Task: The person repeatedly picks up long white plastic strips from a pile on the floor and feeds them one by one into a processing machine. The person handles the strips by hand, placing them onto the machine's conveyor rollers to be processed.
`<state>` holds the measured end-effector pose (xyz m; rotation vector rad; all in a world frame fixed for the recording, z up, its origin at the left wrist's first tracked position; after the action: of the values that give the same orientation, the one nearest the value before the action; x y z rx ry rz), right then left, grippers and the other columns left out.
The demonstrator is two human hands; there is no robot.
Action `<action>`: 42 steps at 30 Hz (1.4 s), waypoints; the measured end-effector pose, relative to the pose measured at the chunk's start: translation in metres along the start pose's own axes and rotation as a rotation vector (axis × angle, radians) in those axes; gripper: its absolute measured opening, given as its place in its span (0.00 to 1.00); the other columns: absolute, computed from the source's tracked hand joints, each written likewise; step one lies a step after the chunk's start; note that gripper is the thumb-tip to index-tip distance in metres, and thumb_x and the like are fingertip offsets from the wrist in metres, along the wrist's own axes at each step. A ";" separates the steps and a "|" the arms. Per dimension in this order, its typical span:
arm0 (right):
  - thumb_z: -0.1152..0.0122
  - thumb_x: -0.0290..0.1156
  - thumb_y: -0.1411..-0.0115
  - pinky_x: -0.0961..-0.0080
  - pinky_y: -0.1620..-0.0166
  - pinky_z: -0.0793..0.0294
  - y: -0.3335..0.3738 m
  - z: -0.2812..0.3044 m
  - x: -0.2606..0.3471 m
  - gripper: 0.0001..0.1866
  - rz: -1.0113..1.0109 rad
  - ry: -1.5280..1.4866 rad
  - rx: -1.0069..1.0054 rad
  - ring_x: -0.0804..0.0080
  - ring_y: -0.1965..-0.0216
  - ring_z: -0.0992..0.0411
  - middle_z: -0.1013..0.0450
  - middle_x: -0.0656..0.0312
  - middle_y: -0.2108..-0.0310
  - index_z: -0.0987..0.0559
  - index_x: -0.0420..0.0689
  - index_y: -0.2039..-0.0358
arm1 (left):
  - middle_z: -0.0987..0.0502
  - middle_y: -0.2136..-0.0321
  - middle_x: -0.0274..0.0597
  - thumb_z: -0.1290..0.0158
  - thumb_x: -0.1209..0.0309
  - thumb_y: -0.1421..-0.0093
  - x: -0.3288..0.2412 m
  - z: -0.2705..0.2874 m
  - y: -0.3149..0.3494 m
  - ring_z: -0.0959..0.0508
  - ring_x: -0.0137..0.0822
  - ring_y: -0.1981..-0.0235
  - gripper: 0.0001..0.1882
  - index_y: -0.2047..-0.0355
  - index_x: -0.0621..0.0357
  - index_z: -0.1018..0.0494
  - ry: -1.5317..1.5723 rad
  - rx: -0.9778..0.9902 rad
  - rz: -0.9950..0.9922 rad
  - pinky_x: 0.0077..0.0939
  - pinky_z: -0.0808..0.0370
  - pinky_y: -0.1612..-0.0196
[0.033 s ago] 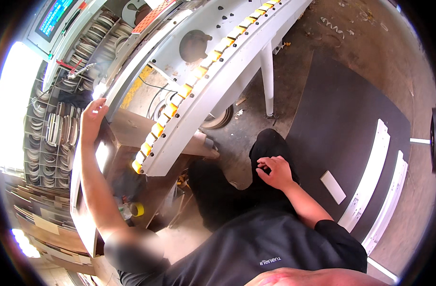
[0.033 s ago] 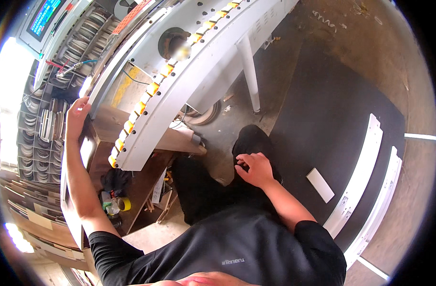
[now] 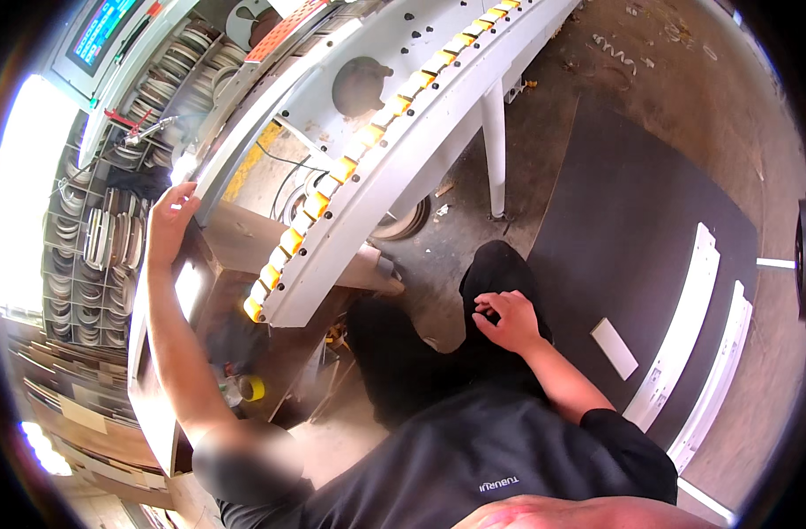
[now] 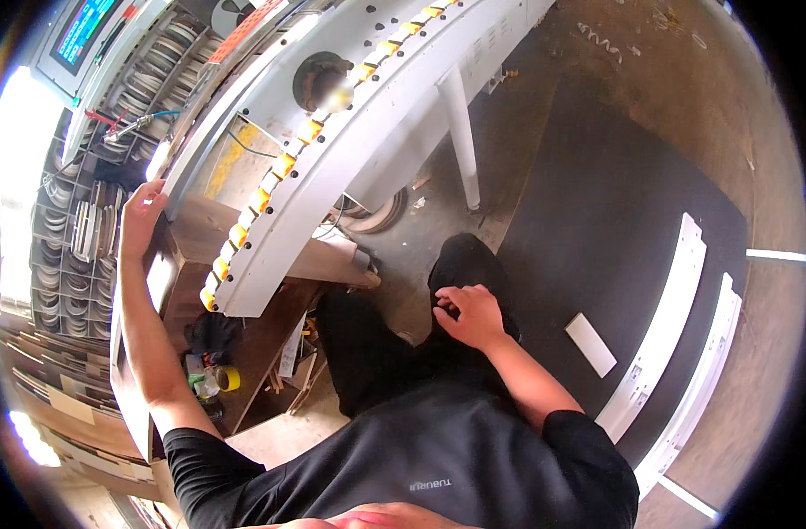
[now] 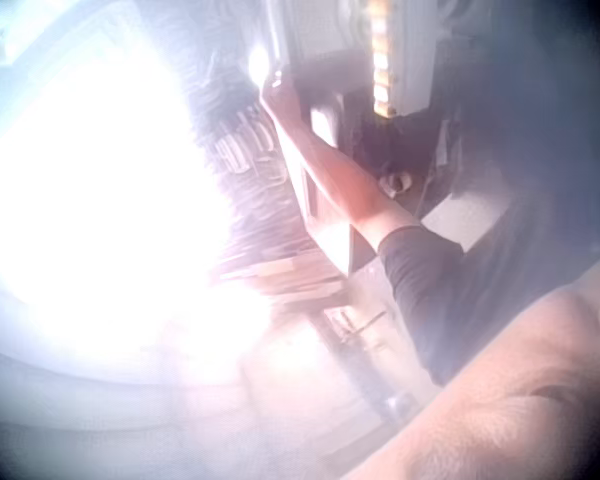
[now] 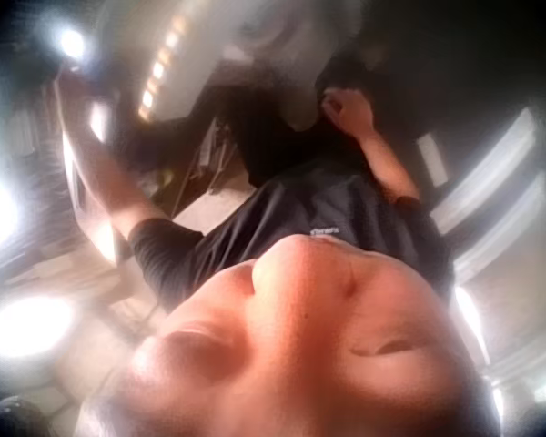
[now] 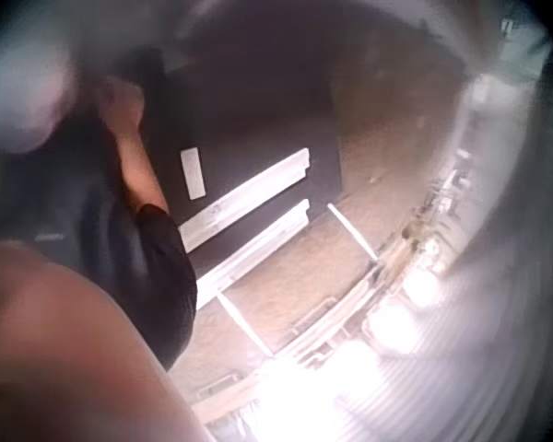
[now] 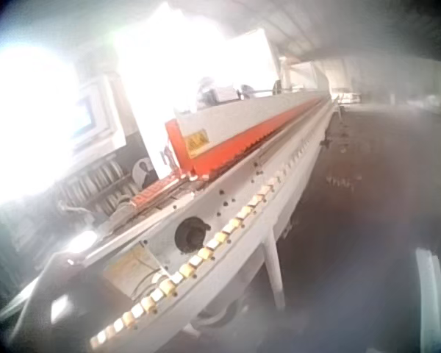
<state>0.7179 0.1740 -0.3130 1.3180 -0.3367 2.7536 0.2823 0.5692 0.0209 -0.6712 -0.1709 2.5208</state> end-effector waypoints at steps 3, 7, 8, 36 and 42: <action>0.25 0.37 0.40 0.64 0.55 0.24 0.000 0.001 0.004 0.13 0.026 0.001 -0.022 0.64 0.63 0.17 0.15 0.69 0.68 0.15 0.52 0.55 | 0.15 0.52 0.36 0.36 0.67 0.32 -0.005 0.001 0.003 0.22 0.27 0.56 0.21 0.41 0.63 0.18 0.057 0.044 0.040 0.28 0.24 0.48; 0.25 0.37 0.41 0.65 0.55 0.24 -0.002 0.002 0.009 0.13 0.036 0.005 -0.021 0.64 0.64 0.17 0.15 0.69 0.68 0.15 0.51 0.56 | 0.15 0.52 0.35 0.34 0.64 0.32 -0.009 0.002 0.007 0.22 0.28 0.55 0.22 0.41 0.63 0.18 0.086 0.079 0.064 0.28 0.24 0.47; 0.25 0.37 0.41 0.65 0.55 0.24 -0.003 0.002 0.009 0.13 0.037 0.007 -0.023 0.65 0.64 0.17 0.15 0.69 0.69 0.15 0.51 0.56 | 0.14 0.51 0.35 0.34 0.64 0.32 -0.010 0.001 0.008 0.22 0.28 0.54 0.23 0.41 0.63 0.18 0.082 0.081 0.066 0.28 0.24 0.47; 0.26 0.38 0.40 0.65 0.56 0.25 -0.004 -0.001 0.009 0.12 0.022 0.010 -0.009 0.66 0.64 0.17 0.16 0.70 0.69 0.15 0.52 0.57 | 0.17 0.55 0.40 0.36 0.66 0.32 -0.040 -0.009 -0.003 0.18 0.31 0.51 0.19 0.45 0.64 0.16 -0.172 -0.142 0.017 0.31 0.22 0.47; 0.26 0.39 0.41 0.65 0.57 0.26 -0.004 -0.004 0.007 0.12 0.022 0.024 0.009 0.67 0.65 0.18 0.16 0.71 0.70 0.15 0.53 0.57 | 0.16 0.57 0.40 0.38 0.56 0.31 -0.059 -0.020 -0.020 0.15 0.45 0.58 0.18 0.50 0.54 0.12 -0.647 -0.332 -0.184 0.41 0.19 0.51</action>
<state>0.7108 0.1789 -0.3097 1.2895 -0.3402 2.7901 0.3456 0.5558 0.0338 0.0733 -0.8489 2.4592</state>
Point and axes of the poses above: each hand's wrist, its own y-axis away from the middle knuckle, its own z-axis out of the back of the hand, x = y × z, the point moved 9 cm from there along -y, towards the middle knuckle
